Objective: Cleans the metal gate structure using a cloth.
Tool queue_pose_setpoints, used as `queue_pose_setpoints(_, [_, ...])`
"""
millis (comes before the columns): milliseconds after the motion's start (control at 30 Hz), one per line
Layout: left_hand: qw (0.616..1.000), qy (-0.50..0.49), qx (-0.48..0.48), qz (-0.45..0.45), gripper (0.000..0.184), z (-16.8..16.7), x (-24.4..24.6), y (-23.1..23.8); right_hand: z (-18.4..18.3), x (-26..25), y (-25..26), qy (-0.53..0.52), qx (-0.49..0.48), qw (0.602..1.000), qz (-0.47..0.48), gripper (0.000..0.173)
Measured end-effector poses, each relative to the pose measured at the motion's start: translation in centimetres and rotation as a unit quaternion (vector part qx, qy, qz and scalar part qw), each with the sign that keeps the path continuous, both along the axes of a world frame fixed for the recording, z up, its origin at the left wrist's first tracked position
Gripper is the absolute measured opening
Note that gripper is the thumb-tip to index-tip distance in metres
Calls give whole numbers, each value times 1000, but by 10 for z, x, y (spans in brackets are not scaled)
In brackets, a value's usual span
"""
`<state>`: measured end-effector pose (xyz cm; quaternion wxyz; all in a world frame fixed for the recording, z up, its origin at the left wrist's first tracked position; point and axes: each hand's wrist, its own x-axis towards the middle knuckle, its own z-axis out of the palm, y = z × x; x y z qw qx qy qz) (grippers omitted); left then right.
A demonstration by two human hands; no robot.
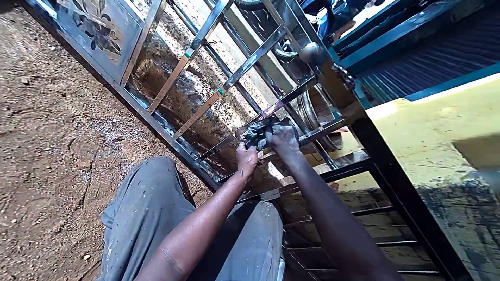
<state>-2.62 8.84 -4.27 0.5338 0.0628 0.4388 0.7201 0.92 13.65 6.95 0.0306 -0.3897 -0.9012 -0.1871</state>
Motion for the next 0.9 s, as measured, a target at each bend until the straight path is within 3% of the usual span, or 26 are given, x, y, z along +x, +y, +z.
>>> queue_pose_setpoints(100, [1000, 3, 8, 9, 19, 1, -4, 3, -11, -4, 14, 85, 14, 995, 46, 29])
queue_pose_setpoints(333, [998, -14, 36, 45, 13, 13, -6, 7, -2, -21, -3, 182, -94, 977, -59, 18])
queue_pose_setpoints(533, [999, -33, -10, 26, 19, 14, -11, 22, -14, -12, 18, 276, -15, 961, 18, 23])
queue_pose_setpoints(600, [998, -36, -19, 38, 19, 14, -11, 29, 1, -19, 15, 223, -67, 970, -76, 23])
queue_pose_setpoints(667, [997, -26, -76, 15, 21, 22, -16, 32, 23, -31, 2, 93, -114, 971, -186, 26])
queue_pose_setpoints(733, [990, -27, -139, -12, 23, 32, -20, 33, 32, -37, -22, -53, -91, 966, -238, 29])
queue_pose_setpoints(800, [991, -45, -126, -6, 21, 38, -16, 30, 20, -26, -41, -127, -27, 970, -206, 25])
queue_pose_setpoints(900, [993, -120, 17, 16, 32, 45, -3, 14, -7, 11, -34, 1, 53, 996, -67, 17])
